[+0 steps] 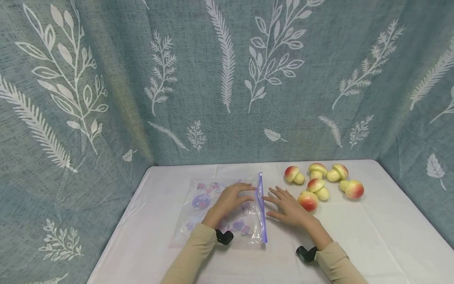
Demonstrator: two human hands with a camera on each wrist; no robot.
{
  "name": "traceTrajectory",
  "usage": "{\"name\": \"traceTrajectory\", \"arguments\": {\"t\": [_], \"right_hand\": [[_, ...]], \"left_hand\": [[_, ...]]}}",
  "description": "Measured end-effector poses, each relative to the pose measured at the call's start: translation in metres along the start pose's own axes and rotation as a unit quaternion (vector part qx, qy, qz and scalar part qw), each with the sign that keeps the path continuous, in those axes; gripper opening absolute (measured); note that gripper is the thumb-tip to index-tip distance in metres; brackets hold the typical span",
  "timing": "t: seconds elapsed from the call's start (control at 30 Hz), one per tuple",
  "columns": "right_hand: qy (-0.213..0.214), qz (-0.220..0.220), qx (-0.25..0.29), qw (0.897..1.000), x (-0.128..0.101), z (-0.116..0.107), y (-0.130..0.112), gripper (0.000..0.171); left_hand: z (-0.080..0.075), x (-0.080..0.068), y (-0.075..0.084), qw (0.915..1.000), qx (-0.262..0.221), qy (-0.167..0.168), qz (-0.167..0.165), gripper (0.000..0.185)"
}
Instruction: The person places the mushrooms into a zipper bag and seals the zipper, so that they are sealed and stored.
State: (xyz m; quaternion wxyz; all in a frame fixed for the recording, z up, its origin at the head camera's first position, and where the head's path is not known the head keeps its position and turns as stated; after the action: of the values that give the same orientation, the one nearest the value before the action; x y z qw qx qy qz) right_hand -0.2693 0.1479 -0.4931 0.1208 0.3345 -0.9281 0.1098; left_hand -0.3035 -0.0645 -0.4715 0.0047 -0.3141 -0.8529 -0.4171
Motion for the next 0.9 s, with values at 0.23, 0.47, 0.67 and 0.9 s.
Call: {"name": "traceTrajectory", "arguments": {"t": [0.23, 0.47, 0.67, 0.9], "right_hand": [[-0.046, 0.013, 0.017, 0.999, -0.005, 0.006, 0.0, 0.05], [-0.084, 0.036, 0.033, 0.995, -0.006, 0.008, 0.002, 0.049], [-0.107, 0.044, 0.038, 0.993, -0.007, 0.009, 0.002, 0.05], [-0.108, 0.047, 0.031, 0.993, -0.008, 0.008, 0.001, 0.051]], "left_hand": [[-0.002, -0.002, 0.002, 0.9999, -0.007, -0.003, 0.012, 0.038], [-0.005, 0.0, 0.005, 0.9995, -0.014, 0.017, 0.022, 0.034], [-0.007, 0.001, 0.006, 0.9994, -0.021, 0.018, 0.023, 0.034], [-0.012, 0.003, 0.008, 0.9992, -0.024, 0.02, 0.027, 0.032]]}}
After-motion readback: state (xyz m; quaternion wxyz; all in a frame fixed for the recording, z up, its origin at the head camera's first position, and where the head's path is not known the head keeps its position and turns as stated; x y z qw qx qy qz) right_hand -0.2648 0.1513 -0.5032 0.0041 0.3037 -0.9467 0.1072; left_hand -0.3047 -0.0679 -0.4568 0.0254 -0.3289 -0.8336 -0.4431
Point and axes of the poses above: each hand's wrist, its own x-axis towards the middle knuckle, its own z-axis out of the palm, y = z × x, the point moved 3 cm from there along x, towards the middle knuckle, and after that the axes turned 13 degrees about -x, right-handed, at the moved point
